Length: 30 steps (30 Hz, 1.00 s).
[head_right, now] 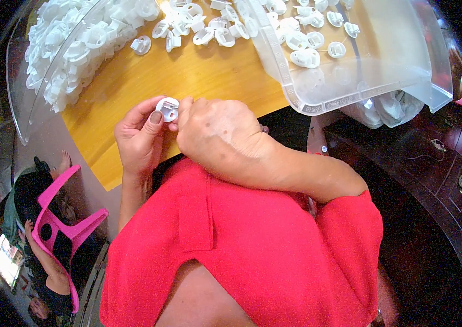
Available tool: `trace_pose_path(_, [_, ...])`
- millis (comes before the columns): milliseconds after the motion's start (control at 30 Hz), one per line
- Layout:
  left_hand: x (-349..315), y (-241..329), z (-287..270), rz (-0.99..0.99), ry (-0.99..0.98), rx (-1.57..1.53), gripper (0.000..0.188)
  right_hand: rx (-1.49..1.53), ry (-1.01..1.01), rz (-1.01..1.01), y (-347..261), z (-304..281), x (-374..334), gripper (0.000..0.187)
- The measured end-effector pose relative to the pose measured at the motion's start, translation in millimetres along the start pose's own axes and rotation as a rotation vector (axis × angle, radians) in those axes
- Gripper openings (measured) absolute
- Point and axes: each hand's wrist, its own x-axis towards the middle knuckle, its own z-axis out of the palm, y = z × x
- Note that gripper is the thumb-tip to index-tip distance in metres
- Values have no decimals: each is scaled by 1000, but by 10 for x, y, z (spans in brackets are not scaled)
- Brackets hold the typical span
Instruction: The person repeatedly takes white plastic pieces from a container and uses a small metal tool to assemble components into each piece by hand.
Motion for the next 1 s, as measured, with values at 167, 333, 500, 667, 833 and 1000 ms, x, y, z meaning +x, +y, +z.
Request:
trace_pose_path(167, [5, -25, -4, 48, 4, 108, 21, 63, -112, -104, 83, 2, 40, 15])
trace_pose_path(333, [3, -54, -65, -11, 7, 37, 24, 449, -115, -111, 269, 107, 96, 21])
trace_pose_path(500, [114, 8, -4, 115, 28, 3, 29, 974, -44, 196, 171, 253, 94, 26])
trace_pose_path(667, [111, -26, -34, 113, 61, -4, 30, 1026, -16, 249, 96, 360, 78, 32])
trace_pose_path(833, [111, -39, -14, 105, 108, 44, 30, 1017, -21, 265, 74, 377, 91, 34])
trace_pose_path(1000, [101, -75, -27, 115, 116, 55, 29, 1033, 101, 249, 2, 453, 92, 16])
